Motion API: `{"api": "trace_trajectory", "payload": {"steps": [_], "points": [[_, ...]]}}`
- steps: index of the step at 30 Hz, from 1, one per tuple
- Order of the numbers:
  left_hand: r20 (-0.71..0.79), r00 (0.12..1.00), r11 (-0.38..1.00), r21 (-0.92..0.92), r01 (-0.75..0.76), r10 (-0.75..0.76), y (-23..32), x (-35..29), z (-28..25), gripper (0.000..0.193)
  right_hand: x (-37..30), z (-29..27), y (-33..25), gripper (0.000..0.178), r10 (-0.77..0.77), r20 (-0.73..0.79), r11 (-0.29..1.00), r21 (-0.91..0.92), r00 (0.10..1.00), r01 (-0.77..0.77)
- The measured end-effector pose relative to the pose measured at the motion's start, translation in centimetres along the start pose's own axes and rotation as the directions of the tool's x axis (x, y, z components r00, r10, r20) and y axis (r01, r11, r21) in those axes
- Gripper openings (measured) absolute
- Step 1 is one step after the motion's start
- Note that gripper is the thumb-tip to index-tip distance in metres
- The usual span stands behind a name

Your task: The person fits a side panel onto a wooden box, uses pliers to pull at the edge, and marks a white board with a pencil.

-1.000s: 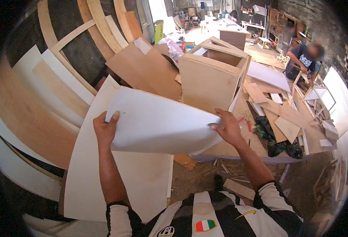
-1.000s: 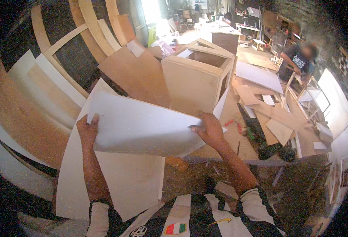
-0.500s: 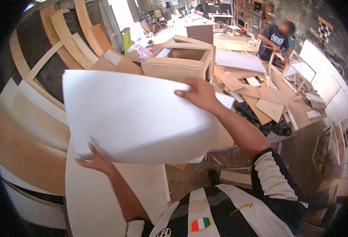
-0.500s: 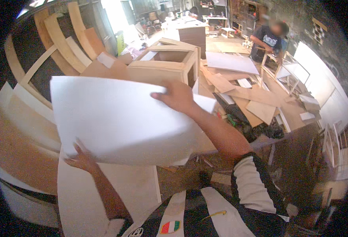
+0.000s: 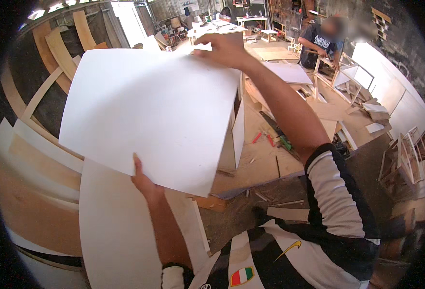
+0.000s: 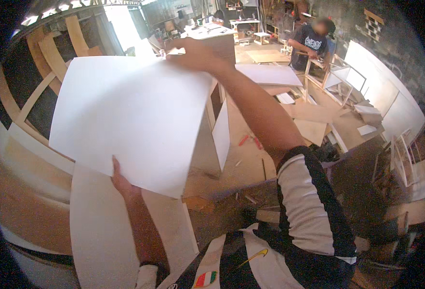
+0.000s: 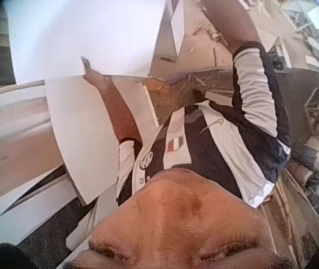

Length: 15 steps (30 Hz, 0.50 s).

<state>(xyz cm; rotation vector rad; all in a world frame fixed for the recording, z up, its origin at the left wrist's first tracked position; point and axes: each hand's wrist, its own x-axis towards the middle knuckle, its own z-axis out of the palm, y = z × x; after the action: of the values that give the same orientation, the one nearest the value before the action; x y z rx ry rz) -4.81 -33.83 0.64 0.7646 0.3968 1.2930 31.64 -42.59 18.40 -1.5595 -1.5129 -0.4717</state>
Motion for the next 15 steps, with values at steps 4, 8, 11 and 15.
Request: {"api": "trace_trajectory", "payload": {"steps": [4,8,11,15], "points": [[-0.051,0.997,0.997,0.037,0.061,-0.059,1.5,3.3,5.5,0.045,-3.1,-5.1,5.8,0.052,0.207,0.085,0.972,0.094,0.975,-0.215],[-0.029,0.997,0.986,0.152,0.069,-0.065,1.3,4.9,10.4,0.045,-3.7,-5.2,10.6,0.049,0.352,0.152,0.915,0.151,0.923,-0.374],[-0.011,0.998,0.983,0.175,0.058,-0.056,-0.2,5.8,12.9,0.045,-4.0,-3.4,15.3,0.041,0.178,0.022,0.944,0.277,0.984,-0.177],[-0.050,0.995,0.945,0.310,0.102,-0.091,-2.5,7.6,13.6,0.045,-4.1,-2.4,20.5,0.039,0.232,0.047,0.906,0.352,0.972,-0.234]]}}
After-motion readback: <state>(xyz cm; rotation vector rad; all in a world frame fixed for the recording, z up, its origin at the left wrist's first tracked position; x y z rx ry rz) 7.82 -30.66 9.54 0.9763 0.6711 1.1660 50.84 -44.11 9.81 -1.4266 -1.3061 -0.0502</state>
